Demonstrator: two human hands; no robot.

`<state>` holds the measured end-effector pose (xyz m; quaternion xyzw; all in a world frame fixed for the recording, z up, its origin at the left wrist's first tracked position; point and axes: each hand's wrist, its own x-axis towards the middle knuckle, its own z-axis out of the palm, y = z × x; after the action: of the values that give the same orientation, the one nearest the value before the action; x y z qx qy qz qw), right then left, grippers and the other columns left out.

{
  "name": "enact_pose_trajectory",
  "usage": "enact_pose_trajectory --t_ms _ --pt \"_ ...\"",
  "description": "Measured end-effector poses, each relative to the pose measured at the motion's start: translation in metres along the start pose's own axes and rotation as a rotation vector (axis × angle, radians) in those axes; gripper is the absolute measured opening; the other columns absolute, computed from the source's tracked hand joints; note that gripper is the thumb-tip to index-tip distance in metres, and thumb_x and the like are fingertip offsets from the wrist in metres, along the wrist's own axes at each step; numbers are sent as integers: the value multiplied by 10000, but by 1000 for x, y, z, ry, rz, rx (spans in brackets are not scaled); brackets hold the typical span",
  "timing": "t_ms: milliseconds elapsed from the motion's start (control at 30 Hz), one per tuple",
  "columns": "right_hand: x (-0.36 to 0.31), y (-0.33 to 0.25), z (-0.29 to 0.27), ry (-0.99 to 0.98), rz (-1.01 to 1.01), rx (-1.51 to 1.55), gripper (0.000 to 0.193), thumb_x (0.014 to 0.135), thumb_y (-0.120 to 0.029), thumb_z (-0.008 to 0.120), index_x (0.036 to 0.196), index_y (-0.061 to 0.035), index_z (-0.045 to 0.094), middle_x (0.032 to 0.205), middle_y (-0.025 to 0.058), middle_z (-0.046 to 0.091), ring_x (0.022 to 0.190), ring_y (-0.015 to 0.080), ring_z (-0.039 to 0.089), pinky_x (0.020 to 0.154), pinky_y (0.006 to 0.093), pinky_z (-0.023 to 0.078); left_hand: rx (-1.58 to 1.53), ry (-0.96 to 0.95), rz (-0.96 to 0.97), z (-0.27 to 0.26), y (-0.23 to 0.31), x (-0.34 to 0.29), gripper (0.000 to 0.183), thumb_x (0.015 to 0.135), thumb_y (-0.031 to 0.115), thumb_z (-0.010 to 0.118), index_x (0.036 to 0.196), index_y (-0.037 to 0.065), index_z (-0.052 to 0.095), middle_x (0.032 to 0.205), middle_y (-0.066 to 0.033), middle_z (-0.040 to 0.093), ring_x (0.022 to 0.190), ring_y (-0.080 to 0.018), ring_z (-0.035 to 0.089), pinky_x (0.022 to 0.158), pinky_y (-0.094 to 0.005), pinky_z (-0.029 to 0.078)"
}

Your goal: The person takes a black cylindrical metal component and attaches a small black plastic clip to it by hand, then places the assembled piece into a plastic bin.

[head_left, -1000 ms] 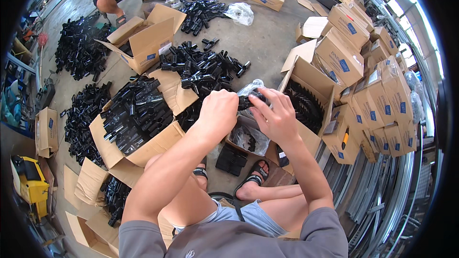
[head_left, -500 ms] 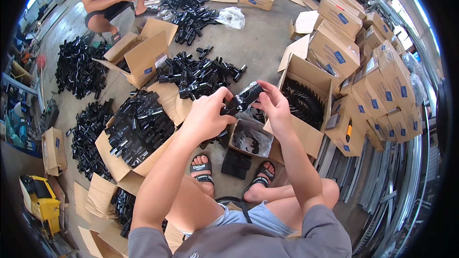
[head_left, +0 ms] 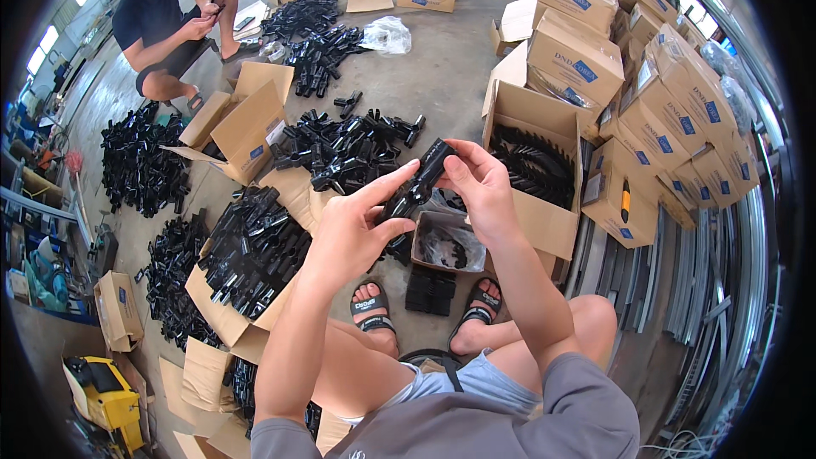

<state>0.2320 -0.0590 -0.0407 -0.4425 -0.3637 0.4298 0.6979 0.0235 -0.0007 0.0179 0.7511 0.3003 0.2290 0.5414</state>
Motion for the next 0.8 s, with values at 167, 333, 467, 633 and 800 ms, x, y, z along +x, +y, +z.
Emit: enact_pose_trajectory --t_ms 167,333,467,633,800 --pt "-10 -4 -5 3 -32 5 372 1046 -176 673 1353 23 612 1217 94 715 1057 147 696 931 321 582 -155 -41 15 2 -10 1 745 861 -116 753 1517 189 573 1430 7 660 1206 -78 600 979 -304 558" --pt "-15 -1 -8 31 -28 40 368 1040 -182 687 1341 17 616 1230 82 703 1082 135 675 953 312 569 -12 -40 -79 8 -12 0 715 869 -117 748 1501 180 592 1371 19 689 1103 -26 581 953 -273 552" --pt "-15 -1 -8 26 -34 106 374 1040 -198 689 1339 6 595 1177 60 700 1041 131 672 931 310 567 -52 -1 -49 11 -14 0 699 876 -112 745 1493 183 601 1337 15 704 1068 -13 571 941 -265 551" --pt "-15 3 -10 14 -42 90 374 1042 -207 687 1334 2 587 1165 52 693 1013 133 674 916 312 569 -18 0 -84 11 -12 -1 687 883 -100 743 1492 187 605 1329 11 707 1040 -2 557 909 -251 541" --pt "-15 2 -7 9 -21 134 386 1041 -223 690 1333 7 585 1156 54 695 1005 131 675 909 307 568 18 -18 -94 9 -9 -3 699 876 -86 758 1497 196 601 1233 16 745 943 7 546 838 -232 529"
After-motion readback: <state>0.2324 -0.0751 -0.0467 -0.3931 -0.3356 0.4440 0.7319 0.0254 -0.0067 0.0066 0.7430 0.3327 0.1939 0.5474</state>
